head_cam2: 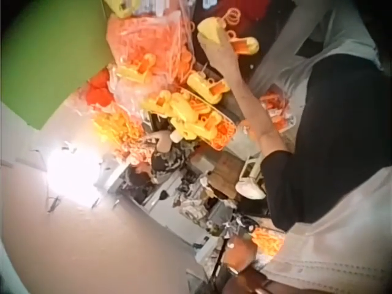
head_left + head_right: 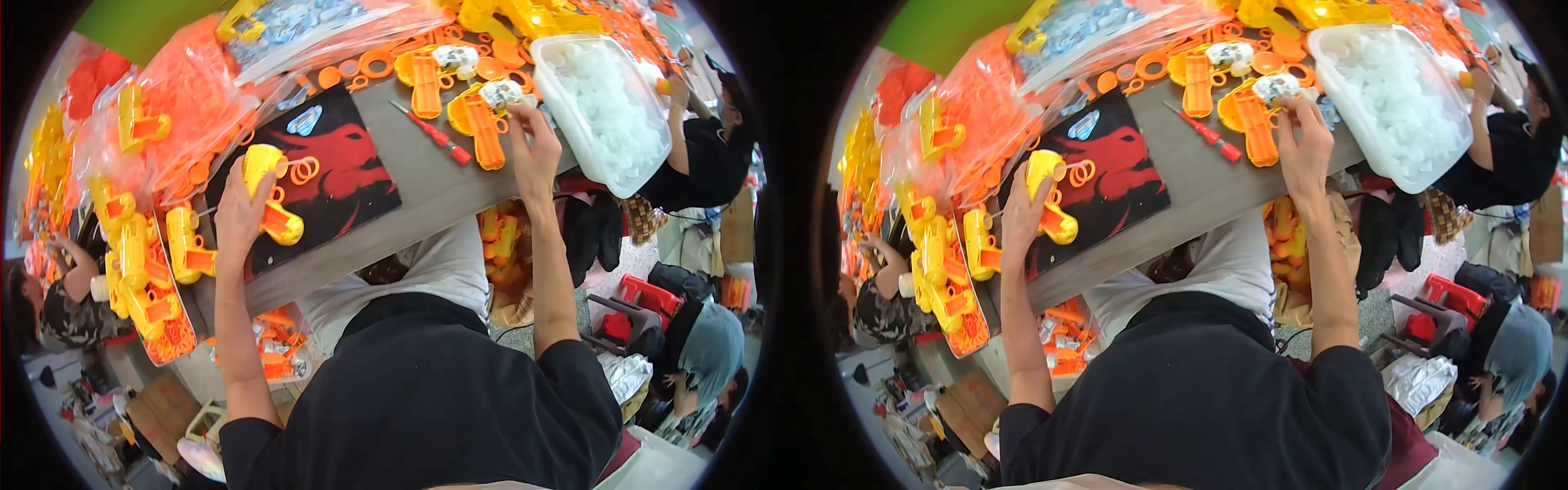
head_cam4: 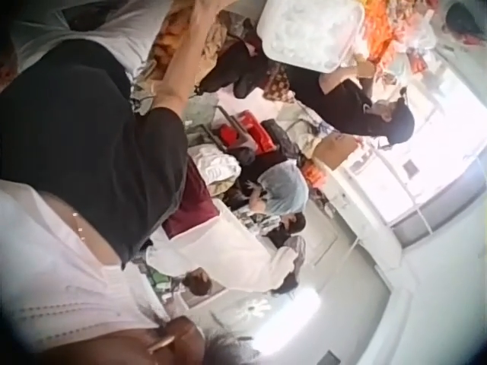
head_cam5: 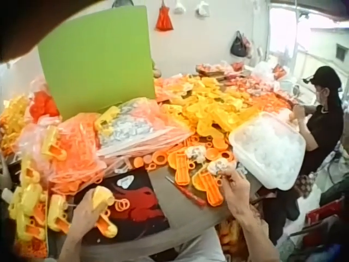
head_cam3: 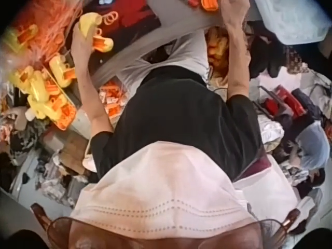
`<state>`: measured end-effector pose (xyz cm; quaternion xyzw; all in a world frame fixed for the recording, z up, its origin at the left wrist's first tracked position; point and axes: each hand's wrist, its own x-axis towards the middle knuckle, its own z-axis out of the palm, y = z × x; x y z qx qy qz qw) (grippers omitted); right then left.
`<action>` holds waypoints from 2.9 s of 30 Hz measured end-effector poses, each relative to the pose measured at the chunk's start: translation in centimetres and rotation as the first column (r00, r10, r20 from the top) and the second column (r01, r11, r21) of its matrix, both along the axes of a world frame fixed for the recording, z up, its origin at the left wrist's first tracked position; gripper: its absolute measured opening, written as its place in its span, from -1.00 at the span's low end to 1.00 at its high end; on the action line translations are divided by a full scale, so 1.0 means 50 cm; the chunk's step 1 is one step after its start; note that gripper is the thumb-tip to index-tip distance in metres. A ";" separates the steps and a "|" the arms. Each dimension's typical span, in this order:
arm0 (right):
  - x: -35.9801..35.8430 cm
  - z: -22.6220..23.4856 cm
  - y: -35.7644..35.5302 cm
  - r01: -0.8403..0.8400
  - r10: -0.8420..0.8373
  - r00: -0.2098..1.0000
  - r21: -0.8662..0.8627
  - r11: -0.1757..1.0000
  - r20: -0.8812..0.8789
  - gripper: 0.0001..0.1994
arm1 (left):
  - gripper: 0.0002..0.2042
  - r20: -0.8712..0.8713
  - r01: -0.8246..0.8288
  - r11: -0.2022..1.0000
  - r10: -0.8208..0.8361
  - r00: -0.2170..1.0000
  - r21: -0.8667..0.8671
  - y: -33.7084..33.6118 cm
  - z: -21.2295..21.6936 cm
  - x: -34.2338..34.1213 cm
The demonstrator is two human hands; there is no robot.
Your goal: Assembling plastic toy guns by snapping various colored parts together at a workshop table.
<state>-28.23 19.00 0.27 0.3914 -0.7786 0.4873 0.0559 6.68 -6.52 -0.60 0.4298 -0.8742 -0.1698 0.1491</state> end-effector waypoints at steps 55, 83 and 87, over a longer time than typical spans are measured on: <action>0.180 0.136 -0.269 -0.879 0.738 0.339 -0.083 0.470 0.584 -0.42 | -0.37 -0.495 0.411 0.877 -0.250 0.832 0.248 0.049 0.126 -0.040; 0.199 0.065 -0.213 -0.574 0.677 -0.178 -0.634 0.518 0.714 -0.47 | -0.39 -0.807 0.536 0.737 0.022 0.590 0.413 0.067 0.100 0.018; 0.208 0.076 -0.214 -0.647 0.736 -0.044 -0.581 0.494 0.676 -0.45 | -0.36 -0.512 0.374 0.915 -0.251 0.822 0.153 0.115 0.150 -0.015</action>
